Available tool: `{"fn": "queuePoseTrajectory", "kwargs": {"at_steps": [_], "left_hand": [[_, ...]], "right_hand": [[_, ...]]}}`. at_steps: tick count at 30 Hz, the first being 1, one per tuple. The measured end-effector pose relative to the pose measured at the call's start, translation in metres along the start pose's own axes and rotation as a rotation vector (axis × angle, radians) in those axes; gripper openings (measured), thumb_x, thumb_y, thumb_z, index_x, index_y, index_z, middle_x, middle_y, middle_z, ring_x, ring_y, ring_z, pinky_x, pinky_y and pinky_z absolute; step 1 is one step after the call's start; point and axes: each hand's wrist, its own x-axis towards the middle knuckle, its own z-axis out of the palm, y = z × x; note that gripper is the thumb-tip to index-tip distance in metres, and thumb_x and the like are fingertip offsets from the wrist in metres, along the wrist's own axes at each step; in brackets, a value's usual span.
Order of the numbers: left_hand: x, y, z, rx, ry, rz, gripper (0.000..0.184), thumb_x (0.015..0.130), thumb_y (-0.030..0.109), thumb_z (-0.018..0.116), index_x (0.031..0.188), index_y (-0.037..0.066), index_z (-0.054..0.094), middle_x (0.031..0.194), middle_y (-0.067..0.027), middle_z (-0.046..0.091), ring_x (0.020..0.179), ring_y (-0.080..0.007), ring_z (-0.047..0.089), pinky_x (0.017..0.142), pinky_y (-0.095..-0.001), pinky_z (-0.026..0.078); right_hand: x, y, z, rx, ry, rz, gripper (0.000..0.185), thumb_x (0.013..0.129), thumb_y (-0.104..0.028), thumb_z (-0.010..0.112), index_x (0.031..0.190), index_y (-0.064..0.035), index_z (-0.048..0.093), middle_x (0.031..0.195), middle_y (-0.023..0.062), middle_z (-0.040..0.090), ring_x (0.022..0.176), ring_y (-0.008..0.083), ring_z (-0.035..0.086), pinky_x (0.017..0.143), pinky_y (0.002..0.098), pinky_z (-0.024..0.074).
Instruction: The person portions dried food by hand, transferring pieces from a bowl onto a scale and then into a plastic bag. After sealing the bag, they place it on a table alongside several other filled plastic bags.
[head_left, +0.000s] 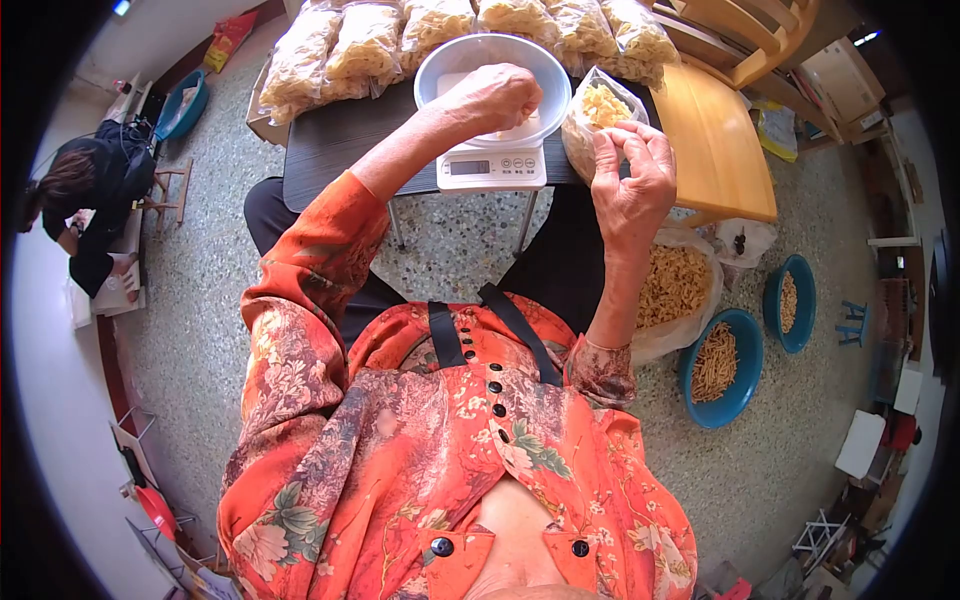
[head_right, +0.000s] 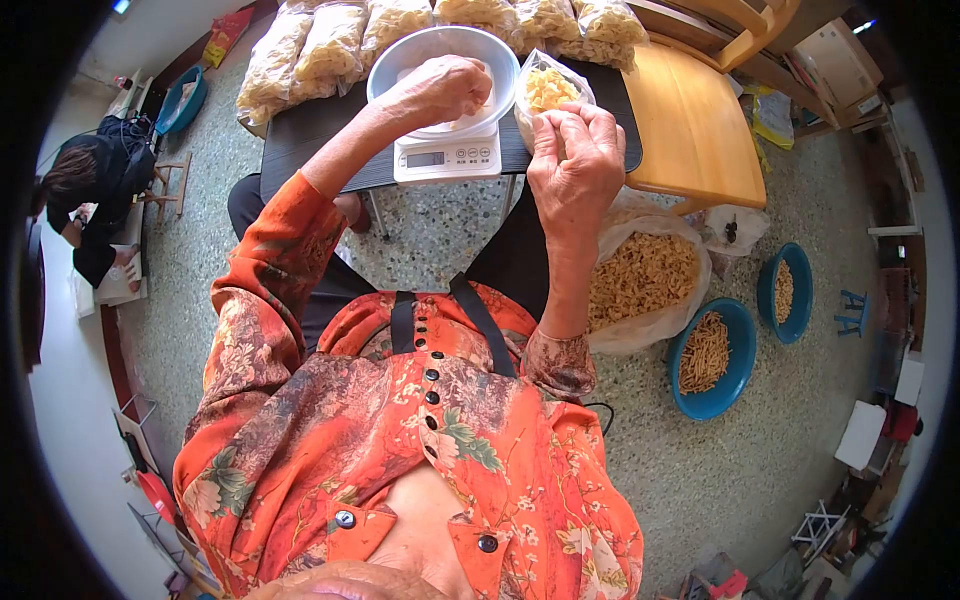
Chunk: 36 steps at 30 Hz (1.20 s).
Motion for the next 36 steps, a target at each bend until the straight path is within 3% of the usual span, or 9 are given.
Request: {"fn": "queuePoseTrajectory", "kwargs": {"at_steps": [6,13,17,21,23,27,30,33,36], "left_hand": [[0.004,-0.002,0.0,0.001,0.05,0.076,0.003,0.067,0.001,0.064,0.068,0.003,0.066,0.068,-0.0182,0.065,0.065,-0.0366,0.064,0.06,-0.0439,0.051],[0.002,-0.002,-0.013,-0.077,0.001,0.012,0.005,0.066,0.0,0.068,0.07,0.002,0.067,0.068,-0.0152,0.066,0.062,-0.0305,0.065,0.06,-0.0401,0.051],[0.0,-0.009,-0.03,-0.458,-0.095,-0.144,0.009,0.069,0.004,0.075,0.077,0.002,0.074,0.07,-0.0044,0.069,0.065,-0.0102,0.065,0.063,-0.0257,0.053],[0.0,-0.013,-0.051,-0.93,-0.067,-0.216,0.015,0.076,0.006,0.081,0.087,-0.001,0.074,0.079,-0.0067,0.072,0.074,-0.0129,0.07,0.072,-0.0254,0.058],[0.004,-0.008,-0.057,-1.121,-0.025,-0.194,0.026,0.069,0.009,0.086,0.088,-0.004,0.075,0.078,-0.0103,0.072,0.073,-0.0174,0.072,0.073,-0.0261,0.059],[0.018,0.03,-0.075,-0.991,-0.017,-0.076,0.026,0.07,0.011,0.084,0.09,-0.004,0.075,0.077,-0.0089,0.072,0.073,-0.0153,0.072,0.072,-0.0251,0.058],[0.032,0.063,-0.082,-0.595,-0.025,0.083,0.021,0.068,0.015,0.077,0.086,0.002,0.076,0.074,-0.0047,0.073,0.07,-0.0103,0.07,0.067,-0.0256,0.057],[0.042,0.077,-0.067,-0.286,0.027,0.152,0.014,0.071,0.012,0.076,0.082,0.004,0.075,0.071,-0.0071,0.07,0.066,-0.0146,0.067,0.065,-0.0314,0.055],[0.047,0.084,-0.046,-0.159,0.127,0.259,0.014,0.072,0.012,0.077,0.082,0.002,0.073,0.071,-0.0118,0.07,0.065,-0.0269,0.068,0.065,-0.0365,0.055]], "right_hand": [[0.001,0.001,0.0,0.0,0.003,-0.004,0.012,0.079,-0.009,0.079,0.089,-0.0048,0.075,0.098,0.0093,0.069,0.091,0.0285,0.064,0.081,0.0399,0.0531],[0.001,0.002,-0.001,-0.008,0.008,-0.011,0.012,0.078,-0.009,0.079,0.089,-0.0055,0.075,0.098,0.0091,0.069,0.09,0.0285,0.064,0.08,0.0399,0.0531],[0.001,0.001,-0.001,0.001,0.011,-0.008,0.012,0.079,-0.008,0.079,0.089,-0.0056,0.075,0.097,0.0092,0.069,0.09,0.0285,0.064,0.08,0.0398,0.0532],[0.001,0.0,0.001,0.005,0.016,-0.009,0.012,0.079,-0.009,0.079,0.089,-0.0053,0.075,0.097,0.0091,0.068,0.089,0.0286,0.064,0.08,0.0402,0.0534],[0.001,0.0,0.001,0.0,0.027,-0.012,0.012,0.079,-0.01,0.079,0.089,-0.0053,0.075,0.097,0.009,0.068,0.089,0.0287,0.064,0.08,0.0403,0.0535],[0.002,-0.004,0.0,0.016,0.016,-0.026,0.013,0.078,-0.011,0.08,0.088,-0.0056,0.075,0.096,0.0089,0.067,0.09,0.029,0.064,0.079,0.0403,0.0535],[0.002,-0.005,0.0,0.032,0.022,-0.038,0.012,0.078,-0.011,0.08,0.087,-0.0066,0.074,0.096,0.0089,0.067,0.09,0.0289,0.064,0.079,0.0405,0.0533],[0.003,-0.003,-0.001,0.043,0.02,-0.011,0.011,0.078,-0.012,0.079,0.087,-0.0078,0.074,0.096,0.0088,0.067,0.089,0.029,0.063,0.079,0.0408,0.0532],[0.004,0.001,-0.001,0.047,0.034,-0.017,0.01,0.08,-0.013,0.078,0.087,-0.0078,0.074,0.095,0.0091,0.067,0.089,0.0299,0.064,0.079,0.041,0.0531]]}}
